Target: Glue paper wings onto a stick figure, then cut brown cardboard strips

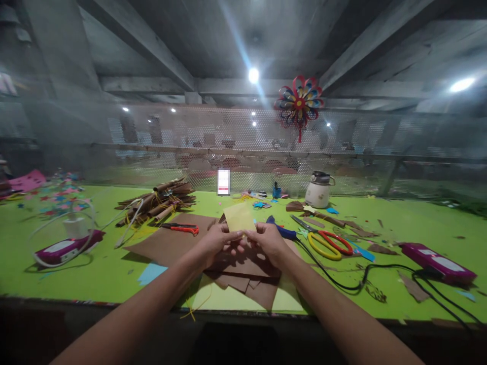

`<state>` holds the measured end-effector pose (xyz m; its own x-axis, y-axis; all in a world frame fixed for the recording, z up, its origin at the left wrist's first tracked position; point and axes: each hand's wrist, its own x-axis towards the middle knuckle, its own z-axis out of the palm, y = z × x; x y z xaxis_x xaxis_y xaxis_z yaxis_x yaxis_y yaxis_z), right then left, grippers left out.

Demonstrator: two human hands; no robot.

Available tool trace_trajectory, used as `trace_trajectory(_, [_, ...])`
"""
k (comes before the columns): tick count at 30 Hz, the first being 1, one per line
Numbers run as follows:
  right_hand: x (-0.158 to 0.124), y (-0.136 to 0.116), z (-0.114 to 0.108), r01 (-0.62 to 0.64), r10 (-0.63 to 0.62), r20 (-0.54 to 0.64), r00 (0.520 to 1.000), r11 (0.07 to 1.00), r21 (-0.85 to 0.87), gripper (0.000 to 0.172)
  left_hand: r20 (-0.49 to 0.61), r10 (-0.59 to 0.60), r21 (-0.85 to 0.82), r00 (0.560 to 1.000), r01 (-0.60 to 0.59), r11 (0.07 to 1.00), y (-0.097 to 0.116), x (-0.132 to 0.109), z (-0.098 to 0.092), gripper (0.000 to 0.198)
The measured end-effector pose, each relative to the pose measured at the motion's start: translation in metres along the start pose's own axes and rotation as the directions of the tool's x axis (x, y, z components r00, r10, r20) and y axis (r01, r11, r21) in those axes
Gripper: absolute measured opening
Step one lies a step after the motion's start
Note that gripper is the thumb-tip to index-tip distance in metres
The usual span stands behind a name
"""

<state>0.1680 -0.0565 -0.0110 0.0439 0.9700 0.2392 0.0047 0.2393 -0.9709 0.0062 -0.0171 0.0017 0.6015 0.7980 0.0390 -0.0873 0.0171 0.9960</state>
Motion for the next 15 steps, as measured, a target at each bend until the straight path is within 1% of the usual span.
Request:
trace_trajectory(3, [0.0000, -0.0018, 0.0000, -0.003, 0.004, -0.036, 0.999, 1.000, 0.030, 0.037, 0.020, -0.053, 0.014, 0.998, 0.052, 0.999, 0.0035, -0.0024, 0.0019, 0.022])
trace_trajectory(5, [-0.0005, -0.0034, 0.0000, 0.009, -0.007, -0.044, 0.999, 0.999, 0.035, 0.036, 0.010, -0.058, 0.032, 0.998, 0.058, 0.998, 0.0048, -0.0029, 0.0036, 0.020])
trace_trajectory(7, [-0.0009, -0.0047, -0.0003, 0.010, -0.009, -0.009, 1.000, 0.999, 0.046, 0.034, 0.001, -0.014, 0.040, 1.000, 0.014, 0.999, 0.0051, -0.0026, 0.0050, 0.019])
trace_trajectory(10, [-0.0010, -0.0054, -0.0008, -0.025, 0.021, 0.045, 0.999, 0.996, 0.090, 0.033, 0.021, 0.052, 0.052, 0.998, -0.053, 0.997, 0.0049, -0.0022, 0.0056, 0.020])
trace_trajectory(13, [-0.0005, -0.0056, -0.0013, -0.038, 0.035, 0.024, 0.999, 0.993, 0.112, 0.033, 0.055, 0.060, 0.057, 0.997, -0.063, 0.996, 0.0058, -0.0027, 0.0055, 0.022])
trace_trajectory(15, [0.0000, -0.0064, -0.0018, -0.005, 0.006, -0.008, 1.000, 0.997, 0.080, 0.034, 0.053, 0.046, 0.060, 0.998, -0.050, 0.997, 0.0068, -0.0030, 0.0056, 0.022])
